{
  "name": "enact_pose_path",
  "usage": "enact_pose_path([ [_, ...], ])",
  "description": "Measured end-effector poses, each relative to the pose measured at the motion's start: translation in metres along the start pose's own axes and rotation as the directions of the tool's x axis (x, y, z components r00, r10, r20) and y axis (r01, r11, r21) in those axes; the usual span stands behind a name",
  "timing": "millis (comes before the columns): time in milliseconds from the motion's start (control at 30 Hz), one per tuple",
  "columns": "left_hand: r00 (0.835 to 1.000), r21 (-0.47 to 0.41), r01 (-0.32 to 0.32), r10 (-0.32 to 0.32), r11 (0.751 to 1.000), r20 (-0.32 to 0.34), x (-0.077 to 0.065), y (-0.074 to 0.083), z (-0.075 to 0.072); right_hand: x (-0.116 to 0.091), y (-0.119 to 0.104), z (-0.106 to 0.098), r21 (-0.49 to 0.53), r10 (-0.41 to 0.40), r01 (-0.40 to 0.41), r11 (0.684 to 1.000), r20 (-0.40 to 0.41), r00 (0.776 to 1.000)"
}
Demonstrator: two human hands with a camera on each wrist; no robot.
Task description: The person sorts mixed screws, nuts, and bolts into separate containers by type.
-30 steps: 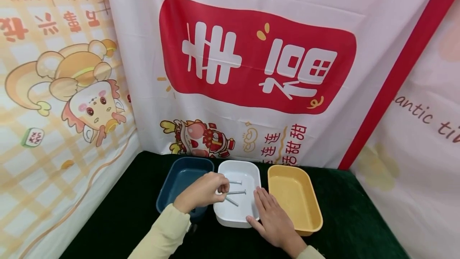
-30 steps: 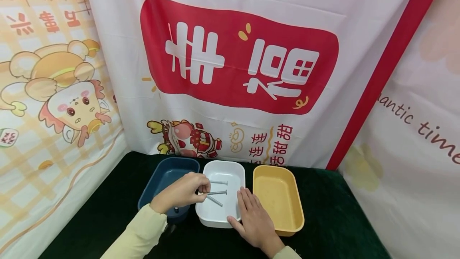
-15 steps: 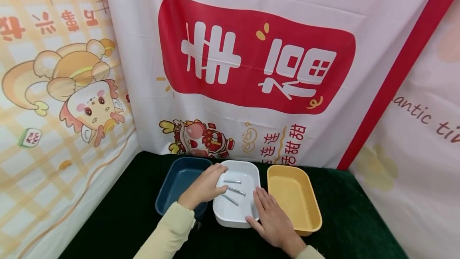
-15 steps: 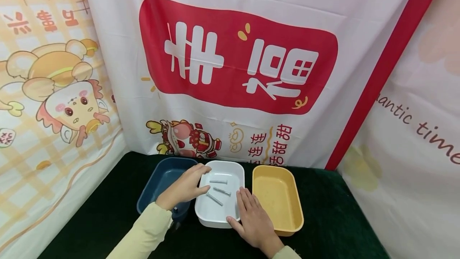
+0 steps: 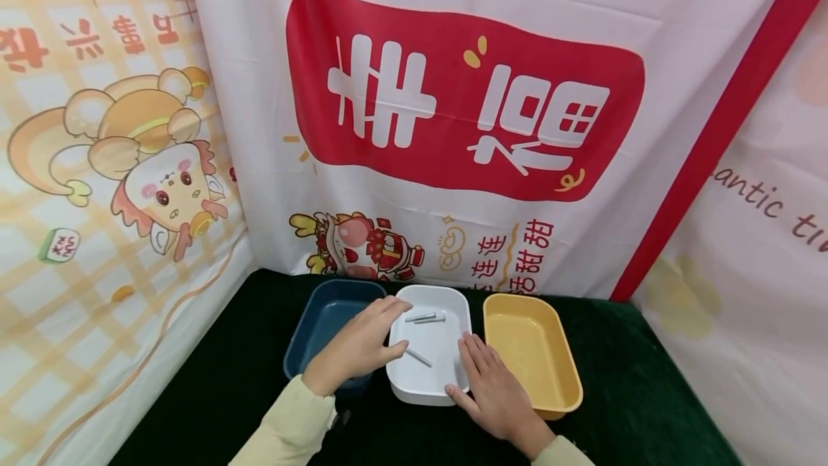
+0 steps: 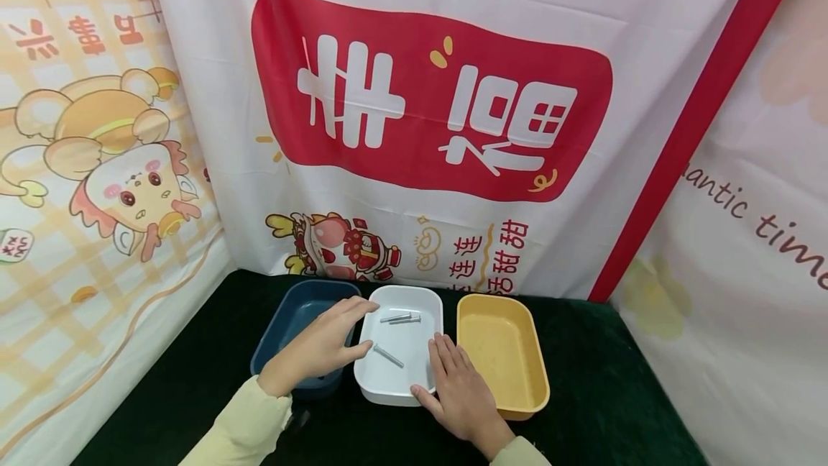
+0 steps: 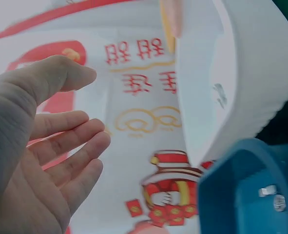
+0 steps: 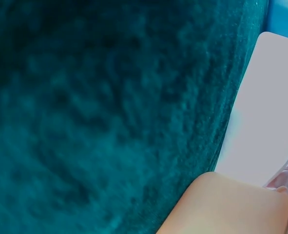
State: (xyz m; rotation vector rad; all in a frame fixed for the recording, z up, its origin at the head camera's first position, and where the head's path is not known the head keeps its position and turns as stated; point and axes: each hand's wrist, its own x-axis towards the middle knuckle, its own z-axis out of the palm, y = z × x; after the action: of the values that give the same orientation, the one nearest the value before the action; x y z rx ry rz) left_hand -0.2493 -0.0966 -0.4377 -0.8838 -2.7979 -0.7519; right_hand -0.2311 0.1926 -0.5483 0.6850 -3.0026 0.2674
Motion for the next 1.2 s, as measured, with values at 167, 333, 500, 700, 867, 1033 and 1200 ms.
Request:
enact_pose_path([
  [167,0.996,0.028,-0.089,0.088,0.996,0.003,-0.010,0.022,-0.013,0.001,0.000,-0.003,0.042,0.005,-0.006,0.999,0.020,1.000],
  [333,0.990,0.051,-0.140,0.138,0.989,0.035,-0.019,0.041,-0.020,0.003,0.002,-0.013,0.080,-0.018,0.012,0.997,0.066,0.998],
  [500,0.981,0.063,-0.169,0.163,0.984,0.103,-0.028,0.054,-0.017,0.001,0.009,-0.036,0.109,-0.061,0.048,0.993,0.116,0.991],
  [700,0.959,0.027,-0.205,0.195,0.978,0.206,-0.035,0.059,0.001,-0.011,0.027,-0.064,0.091,-0.041,0.029,0.995,0.139,0.989],
  [867,0.932,0.026,-0.218,0.200,0.976,0.301,-0.037,0.057,0.020,-0.023,0.050,-0.081,0.062,0.057,-0.069,0.996,0.182,0.982],
  [1033,0.898,0.014,-0.228,0.205,0.974,0.388,-0.038,0.051,0.042,-0.037,0.074,-0.090,0.006,0.158,-0.163,0.987,0.201,0.967],
  [1200,0.864,-0.013,-0.218,0.199,0.976,0.462,-0.040,0.045,0.067,-0.049,0.094,-0.090,-0.017,0.211,-0.211,0.977,0.163,0.964],
])
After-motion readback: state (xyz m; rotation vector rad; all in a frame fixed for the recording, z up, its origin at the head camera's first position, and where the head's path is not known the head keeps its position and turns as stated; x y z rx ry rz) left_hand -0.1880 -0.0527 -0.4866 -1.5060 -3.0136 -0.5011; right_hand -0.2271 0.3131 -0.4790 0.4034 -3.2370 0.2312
